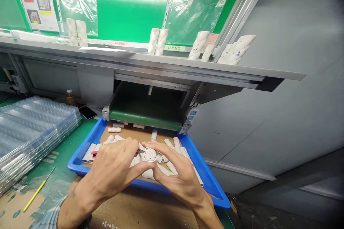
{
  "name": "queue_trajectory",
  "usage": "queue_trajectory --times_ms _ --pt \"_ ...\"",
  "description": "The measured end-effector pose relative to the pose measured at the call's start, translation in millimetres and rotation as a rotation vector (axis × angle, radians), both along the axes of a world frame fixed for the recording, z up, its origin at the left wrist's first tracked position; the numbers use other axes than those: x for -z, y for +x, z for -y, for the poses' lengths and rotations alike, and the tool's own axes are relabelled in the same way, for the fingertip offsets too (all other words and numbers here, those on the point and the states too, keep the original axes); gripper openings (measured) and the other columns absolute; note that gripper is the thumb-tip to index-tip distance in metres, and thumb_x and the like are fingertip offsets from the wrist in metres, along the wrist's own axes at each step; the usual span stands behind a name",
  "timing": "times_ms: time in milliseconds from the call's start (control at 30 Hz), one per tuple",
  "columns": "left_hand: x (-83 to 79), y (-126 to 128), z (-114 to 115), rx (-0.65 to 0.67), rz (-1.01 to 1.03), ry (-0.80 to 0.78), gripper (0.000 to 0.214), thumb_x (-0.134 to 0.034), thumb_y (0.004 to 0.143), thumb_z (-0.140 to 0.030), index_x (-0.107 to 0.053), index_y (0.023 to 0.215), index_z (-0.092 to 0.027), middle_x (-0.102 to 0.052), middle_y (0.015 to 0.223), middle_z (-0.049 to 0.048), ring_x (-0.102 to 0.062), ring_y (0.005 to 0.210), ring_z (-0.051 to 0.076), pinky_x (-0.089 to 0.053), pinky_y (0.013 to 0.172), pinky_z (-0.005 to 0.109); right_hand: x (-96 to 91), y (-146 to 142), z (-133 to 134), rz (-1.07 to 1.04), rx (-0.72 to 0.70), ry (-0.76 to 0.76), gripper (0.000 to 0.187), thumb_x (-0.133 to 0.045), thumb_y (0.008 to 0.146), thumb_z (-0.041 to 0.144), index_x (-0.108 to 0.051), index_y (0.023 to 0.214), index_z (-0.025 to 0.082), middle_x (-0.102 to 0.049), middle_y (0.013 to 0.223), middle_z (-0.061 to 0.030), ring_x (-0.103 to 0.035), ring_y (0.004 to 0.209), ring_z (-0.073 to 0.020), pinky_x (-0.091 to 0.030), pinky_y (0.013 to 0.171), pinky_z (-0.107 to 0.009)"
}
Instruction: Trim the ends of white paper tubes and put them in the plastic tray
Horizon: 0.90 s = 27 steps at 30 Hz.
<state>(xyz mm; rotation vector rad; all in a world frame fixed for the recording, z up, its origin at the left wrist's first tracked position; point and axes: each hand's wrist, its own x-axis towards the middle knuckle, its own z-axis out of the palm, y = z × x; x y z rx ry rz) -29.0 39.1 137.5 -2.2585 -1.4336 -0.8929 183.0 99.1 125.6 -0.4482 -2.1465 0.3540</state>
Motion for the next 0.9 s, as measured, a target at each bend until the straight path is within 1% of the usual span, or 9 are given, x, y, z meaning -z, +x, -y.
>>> queue_trajectory --times_ms 200,333,433,600,767,900 --pt "0.7 -0.2 1.0 0.004 -0.008 -0.028 0.046 -0.032 0.113 -0.060 -0.051 0.092 -0.023 -0.067 0.075 -0.0002 -0.063 0.062 0.020 -0.031 0.056 0.034 1.2 1.4 -0.8 -0.001 -0.019 0.012 0.049 -0.067 0.097 0.008 -0.061 0.141 0.029 -0.075 0.134 -0.0054 -0.074 0.124 -0.0223 -0.061 0.109 -0.035" --pt "0.1 1.4 2.0 -0.003 -0.026 0.005 0.042 -0.033 0.114 -0.056 -0.049 0.092 -0.024 -0.066 0.074 -0.0011 -0.063 0.061 0.021 -0.031 0.055 0.034 0.6 1.1 0.7 -0.018 -0.025 -0.003 0.048 -0.068 0.098 0.009 -0.063 0.141 0.029 -0.076 0.133 -0.0053 -0.074 0.122 -0.0233 -0.062 0.108 -0.035" --pt "-1.3 3.0 3.4 -0.004 -0.031 0.039 0.041 -0.032 0.115 -0.053 -0.049 0.090 -0.024 -0.064 0.071 -0.0015 -0.061 0.059 0.021 -0.030 0.055 0.034 0.2 1.3 1.4 -0.026 -0.018 -0.008 0.047 -0.067 0.098 0.009 -0.063 0.140 0.029 -0.076 0.133 -0.0047 -0.074 0.121 -0.0223 -0.061 0.107 -0.033" --pt "-3.1 4.2 5.8 -0.002 -0.028 0.063 0.040 -0.030 0.116 -0.047 -0.049 0.088 -0.025 -0.063 0.069 -0.0025 -0.059 0.056 0.020 -0.029 0.055 0.033 1.5 3.9 0.6 -0.002 -0.008 0.013 0.042 -0.067 0.101 0.011 -0.063 0.140 0.026 -0.075 0.132 -0.0059 -0.073 0.122 -0.0203 -0.059 0.109 -0.030" --pt "-0.5 5.2 6.5 -0.037 -0.014 0.050 0.043 -0.029 0.115 -0.052 -0.049 0.089 -0.025 -0.063 0.070 -0.0022 -0.060 0.056 0.021 -0.030 0.054 0.033 3.6 5.6 0.1 0.011 0.013 0.051 0.042 -0.066 0.102 0.010 -0.062 0.141 0.024 -0.074 0.133 -0.0075 -0.072 0.125 -0.0213 -0.059 0.111 -0.031" --pt "2.9 6.4 6.2 -0.024 0.005 0.039 0.042 -0.028 0.116 -0.049 -0.049 0.088 -0.025 -0.063 0.070 -0.0028 -0.061 0.057 0.020 -0.028 0.054 0.034 3.8 4.7 -0.4 0.003 0.015 0.042 0.041 -0.066 0.103 0.011 -0.061 0.141 0.025 -0.074 0.133 -0.0074 -0.071 0.124 -0.0215 -0.060 0.109 -0.031"
